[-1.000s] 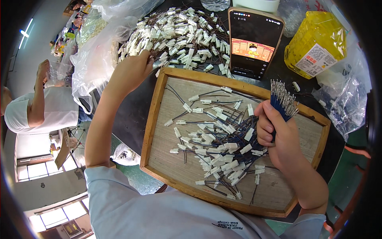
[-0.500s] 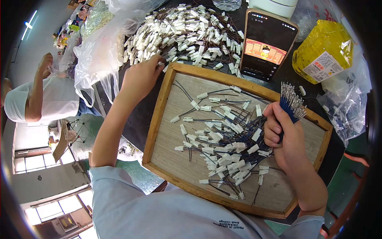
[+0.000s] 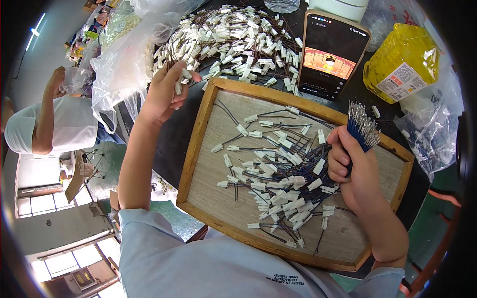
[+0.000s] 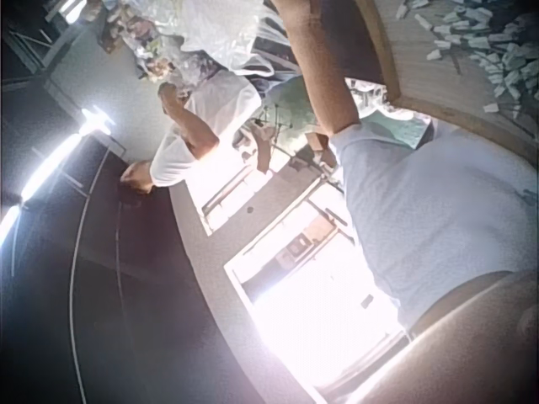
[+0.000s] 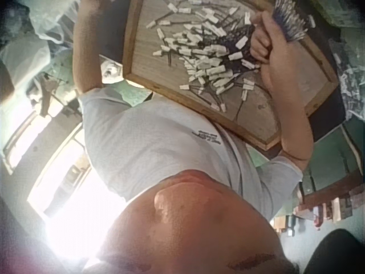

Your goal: The person assembles small electronic wire harnesses by hand, inserting wires into plastic connectors.

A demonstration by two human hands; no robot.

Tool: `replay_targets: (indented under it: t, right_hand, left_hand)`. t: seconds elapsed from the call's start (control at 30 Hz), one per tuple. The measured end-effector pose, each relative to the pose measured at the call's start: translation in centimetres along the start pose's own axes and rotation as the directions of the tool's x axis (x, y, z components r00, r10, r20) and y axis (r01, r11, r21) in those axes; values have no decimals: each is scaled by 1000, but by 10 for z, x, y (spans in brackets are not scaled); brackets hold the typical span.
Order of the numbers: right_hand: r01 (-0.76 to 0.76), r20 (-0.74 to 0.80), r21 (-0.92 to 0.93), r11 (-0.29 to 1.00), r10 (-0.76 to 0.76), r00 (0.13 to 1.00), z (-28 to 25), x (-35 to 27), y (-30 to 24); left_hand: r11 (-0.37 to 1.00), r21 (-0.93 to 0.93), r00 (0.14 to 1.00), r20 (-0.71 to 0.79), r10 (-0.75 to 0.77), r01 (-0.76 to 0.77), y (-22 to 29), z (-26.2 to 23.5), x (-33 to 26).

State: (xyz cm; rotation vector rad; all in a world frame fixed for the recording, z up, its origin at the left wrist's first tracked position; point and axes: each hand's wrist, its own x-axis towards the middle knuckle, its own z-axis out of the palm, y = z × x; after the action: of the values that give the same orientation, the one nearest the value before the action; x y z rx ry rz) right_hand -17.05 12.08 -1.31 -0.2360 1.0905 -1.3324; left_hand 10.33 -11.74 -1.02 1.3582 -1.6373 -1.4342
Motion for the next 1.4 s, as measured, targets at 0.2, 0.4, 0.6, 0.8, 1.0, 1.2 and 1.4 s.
replay_targets:
  t: [0.2,0.4,0.6,0.8,1.0,1.2,1.4]
  right_hand:
    - [-3,7,9,1000,3,1000,1,0,2]
    - [-4,9,13,1000,4,1000,-1,0,0]
    - [-6,12,3,1000,6,1000,0,1,0]
    - [-5,4,5,1000,5,1000,-1,1,1]
    - [1,4,4,1000,-1,1000,2,0,1]
    - [-2,-2,11,1000,2,1000,1,0,1]
    - [-6,-1,9,1000,6,1000,2,0,2]
  left_hand:
    - [696,-666,926,378,2,270,-4,-10,20]
    - [570,-759,938,341,-62,314,-2,14,17]
    - [613,-741,914,399,75,274,-12,11,11]
    - [473,-800,872,474,121,369,-24,2,10]
    - [515,-799,906,414,94,311,-34,-8,6]
    - [558,-795,944,323,62,236,-29,-6,1]
    - [542,-803,964,259,-59,249,-37,-11,-4]
